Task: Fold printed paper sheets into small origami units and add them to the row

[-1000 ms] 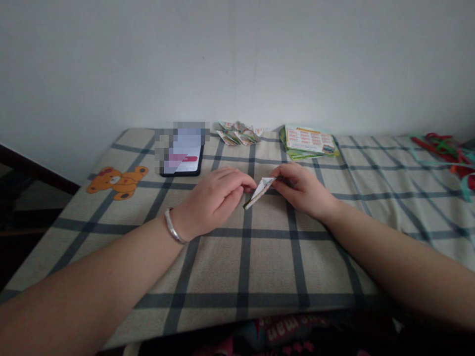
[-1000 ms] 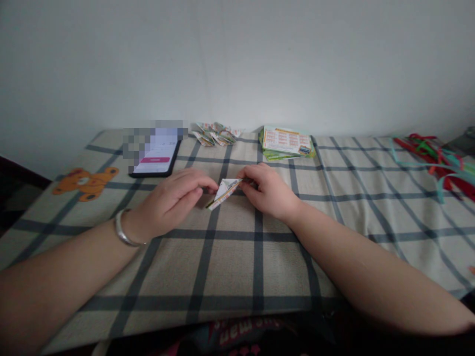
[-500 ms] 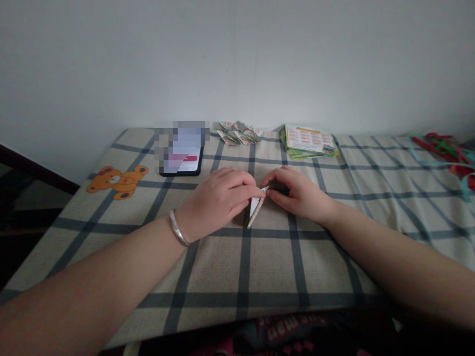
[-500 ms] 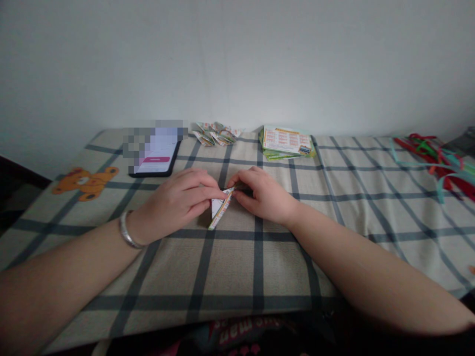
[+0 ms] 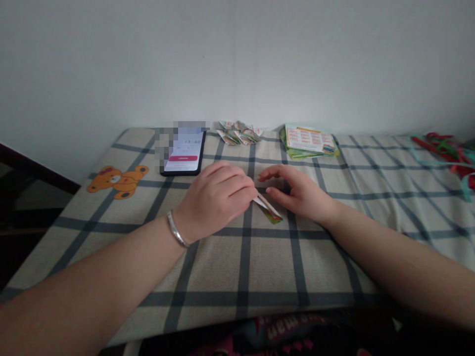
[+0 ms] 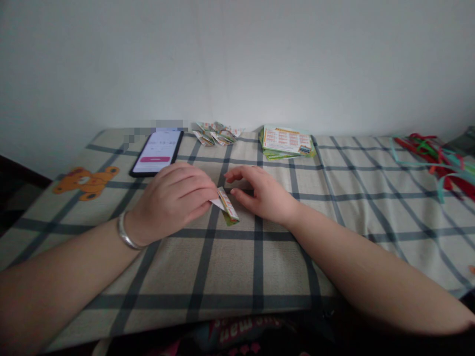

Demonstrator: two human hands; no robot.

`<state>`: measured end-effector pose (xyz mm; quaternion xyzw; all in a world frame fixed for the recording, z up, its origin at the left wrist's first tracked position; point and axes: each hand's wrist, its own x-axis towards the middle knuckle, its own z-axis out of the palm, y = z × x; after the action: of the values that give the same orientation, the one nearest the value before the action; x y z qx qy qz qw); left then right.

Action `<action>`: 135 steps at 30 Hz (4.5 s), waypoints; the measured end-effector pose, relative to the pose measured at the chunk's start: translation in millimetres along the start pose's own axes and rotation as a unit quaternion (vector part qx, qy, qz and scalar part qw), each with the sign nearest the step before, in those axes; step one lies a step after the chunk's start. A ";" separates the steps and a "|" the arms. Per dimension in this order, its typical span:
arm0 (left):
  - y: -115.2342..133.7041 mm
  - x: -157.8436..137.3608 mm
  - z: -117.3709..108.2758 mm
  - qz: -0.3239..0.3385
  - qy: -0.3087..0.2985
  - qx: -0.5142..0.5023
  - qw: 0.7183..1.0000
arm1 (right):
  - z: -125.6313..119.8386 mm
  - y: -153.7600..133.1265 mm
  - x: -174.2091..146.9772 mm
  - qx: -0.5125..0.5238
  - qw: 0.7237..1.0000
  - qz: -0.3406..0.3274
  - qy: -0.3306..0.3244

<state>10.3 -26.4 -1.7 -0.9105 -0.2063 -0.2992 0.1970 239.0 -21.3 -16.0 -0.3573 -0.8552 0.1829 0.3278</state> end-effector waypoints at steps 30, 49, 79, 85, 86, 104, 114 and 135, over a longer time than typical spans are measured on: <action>-0.8 -5.2 6.3 -0.111 -0.024 -0.080 0.990 | -1.1 -9.5 -3.4 -0.076 0.993 -0.040 0.075; 3.3 -4.6 8.6 -0.156 -0.026 -0.105 0.982 | -1.6 -12.1 -3.4 -0.059 0.994 -0.036 0.087; 12.1 -3.8 8.7 -0.159 0.041 -0.184 0.969 | -7.0 -18.9 -6.3 -0.167 0.968 -0.147 0.112; 12.6 -3.0 9.8 -0.160 0.065 -0.201 0.964 | -7.5 -19.6 -7.4 -0.198 0.961 -0.151 0.118; 12.7 -2.7 9.7 -0.160 0.066 -0.200 0.964 | -7.4 -19.5 -7.6 -0.200 0.961 -0.150 0.118; 16.5 1.2 10.2 -0.217 0.079 -0.243 0.942 | -5.7 -16.1 -7.2 -0.249 0.945 -0.169 0.128; 16.5 1.7 6.7 -0.193 0.073 -0.204 0.957 | -2.8 -15.1 -5.1 -0.209 0.957 -0.164 0.117; 16.0 -0.4 7.2 -0.120 0.019 -0.084 0.989 | 1.9 -16.8 -0.3 -0.226 0.952 -0.174 0.114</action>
<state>21.2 -36.5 -11.0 -0.8864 -0.2847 -0.3547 0.0862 229.6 -33.0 -8.3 -0.2863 -0.8799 -0.1173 0.3607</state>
